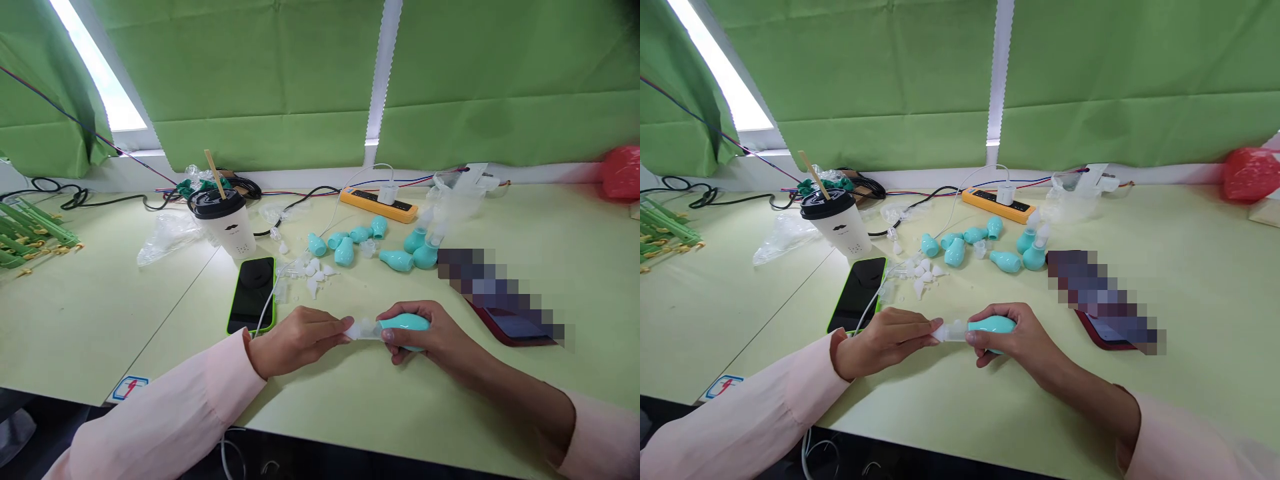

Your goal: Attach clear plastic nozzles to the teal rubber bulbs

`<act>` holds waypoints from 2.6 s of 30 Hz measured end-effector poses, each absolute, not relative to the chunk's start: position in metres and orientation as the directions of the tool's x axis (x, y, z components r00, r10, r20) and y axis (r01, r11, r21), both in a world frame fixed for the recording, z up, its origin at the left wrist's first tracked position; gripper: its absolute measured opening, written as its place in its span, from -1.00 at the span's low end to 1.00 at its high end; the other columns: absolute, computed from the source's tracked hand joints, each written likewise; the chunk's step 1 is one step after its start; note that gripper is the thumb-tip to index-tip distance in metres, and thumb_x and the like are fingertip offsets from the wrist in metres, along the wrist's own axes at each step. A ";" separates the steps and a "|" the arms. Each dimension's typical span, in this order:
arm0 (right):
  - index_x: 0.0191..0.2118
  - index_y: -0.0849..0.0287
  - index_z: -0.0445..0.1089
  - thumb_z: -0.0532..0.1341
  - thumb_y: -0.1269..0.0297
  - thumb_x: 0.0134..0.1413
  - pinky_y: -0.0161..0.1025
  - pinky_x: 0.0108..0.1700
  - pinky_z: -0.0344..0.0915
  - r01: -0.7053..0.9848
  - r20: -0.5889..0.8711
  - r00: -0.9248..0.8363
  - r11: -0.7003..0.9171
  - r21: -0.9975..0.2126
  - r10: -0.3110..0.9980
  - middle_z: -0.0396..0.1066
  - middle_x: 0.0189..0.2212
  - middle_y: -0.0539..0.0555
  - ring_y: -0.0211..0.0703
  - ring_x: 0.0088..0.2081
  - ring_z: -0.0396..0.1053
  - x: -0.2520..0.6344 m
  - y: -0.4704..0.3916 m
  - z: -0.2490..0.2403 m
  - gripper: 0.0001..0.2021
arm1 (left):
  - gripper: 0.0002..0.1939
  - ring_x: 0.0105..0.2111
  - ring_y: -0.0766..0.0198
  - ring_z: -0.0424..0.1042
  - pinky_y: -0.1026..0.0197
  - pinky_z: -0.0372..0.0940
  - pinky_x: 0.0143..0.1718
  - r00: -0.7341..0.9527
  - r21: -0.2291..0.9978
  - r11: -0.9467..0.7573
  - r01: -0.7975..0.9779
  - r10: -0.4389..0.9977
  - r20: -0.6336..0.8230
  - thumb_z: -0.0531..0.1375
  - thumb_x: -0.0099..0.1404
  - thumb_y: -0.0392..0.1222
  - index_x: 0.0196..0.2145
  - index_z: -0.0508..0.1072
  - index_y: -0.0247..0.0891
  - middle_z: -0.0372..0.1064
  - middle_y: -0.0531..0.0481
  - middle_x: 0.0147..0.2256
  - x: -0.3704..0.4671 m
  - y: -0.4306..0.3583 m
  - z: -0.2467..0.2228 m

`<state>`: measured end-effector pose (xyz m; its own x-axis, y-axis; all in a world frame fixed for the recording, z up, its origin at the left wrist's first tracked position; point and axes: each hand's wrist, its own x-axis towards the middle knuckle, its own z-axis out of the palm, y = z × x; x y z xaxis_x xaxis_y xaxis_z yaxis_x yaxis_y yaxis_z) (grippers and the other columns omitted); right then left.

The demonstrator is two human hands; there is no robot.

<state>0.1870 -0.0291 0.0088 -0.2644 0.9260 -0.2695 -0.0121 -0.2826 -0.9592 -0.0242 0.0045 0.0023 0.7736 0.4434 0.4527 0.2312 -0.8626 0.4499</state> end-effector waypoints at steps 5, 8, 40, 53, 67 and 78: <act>-0.47 0.24 0.35 0.32 0.28 -0.36 -0.33 -0.56 0.35 0.053 -0.145 -0.144 -0.139 -0.989 0.979 0.35 -0.57 -0.01 -0.27 -0.65 0.36 0.181 -0.041 0.013 -0.77 | -0.79 -0.61 0.36 0.33 0.34 0.19 -0.62 0.668 0.768 -0.570 0.292 0.696 0.263 0.17 0.08 -0.20 -0.33 0.47 -0.34 0.45 -0.07 -0.47 -0.022 0.002 0.011; -0.47 0.23 0.34 0.33 0.30 -0.37 -0.31 -0.59 0.35 0.043 -0.069 -0.109 -0.065 -0.997 0.992 0.35 -0.51 0.02 -0.25 -0.65 0.36 0.178 -0.045 0.010 -0.77 | -0.81 -0.63 0.36 0.32 0.34 0.16 -0.65 0.637 0.809 -0.512 0.289 0.734 0.237 0.20 0.04 -0.20 -0.37 0.49 -0.34 0.46 -0.06 -0.50 -0.021 0.001 0.012; -0.19 0.11 0.20 0.19 0.43 -0.13 -0.28 -0.36 0.33 0.509 0.712 -0.451 0.810 -0.291 0.539 0.34 -0.34 0.09 -0.20 -0.32 0.34 0.188 -0.040 -0.008 -0.70 | -0.67 -0.51 0.27 0.41 0.24 0.35 -0.43 0.646 0.993 -0.095 0.074 0.763 0.025 0.24 -0.04 -0.21 -0.29 0.43 -0.45 0.43 -0.13 -0.49 -0.016 -0.001 0.011; -0.18 0.14 0.16 0.09 0.40 -0.01 -0.26 -0.35 0.22 0.420 0.497 -0.542 0.731 -0.538 0.677 0.31 -0.40 0.05 -0.22 -0.37 0.24 0.178 -0.037 -0.002 -0.78 | -0.75 -0.50 0.35 0.32 0.31 0.25 -0.45 0.649 0.973 -0.226 0.037 0.746 0.149 0.19 0.03 -0.23 -0.30 0.45 -0.37 0.38 -0.08 -0.47 -0.014 -0.006 0.016; -0.32 0.16 0.23 0.16 0.44 -0.16 -0.20 -0.30 0.24 0.436 0.608 -0.452 0.756 -0.488 0.653 0.32 -0.41 0.06 -0.16 -0.33 0.26 0.171 -0.040 0.018 -0.82 | -0.57 -0.48 0.35 0.25 0.27 0.20 -0.44 0.635 0.801 -0.597 0.046 0.636 0.438 0.18 0.06 -0.18 -0.09 0.30 -0.32 0.31 -0.03 -0.46 -0.011 -0.014 0.012; -0.60 0.17 0.30 0.23 0.23 -0.30 -0.34 -0.59 0.12 0.800 0.537 -0.051 0.356 -0.482 0.842 0.26 -0.64 -0.04 -0.30 -0.61 0.16 0.226 0.041 0.085 -0.86 | -0.78 -0.48 0.35 0.26 0.25 0.21 -0.41 0.531 0.709 -0.674 0.208 0.686 0.497 0.02 0.17 -0.33 -0.24 0.39 -0.38 0.31 -0.05 -0.49 -0.014 -0.010 0.009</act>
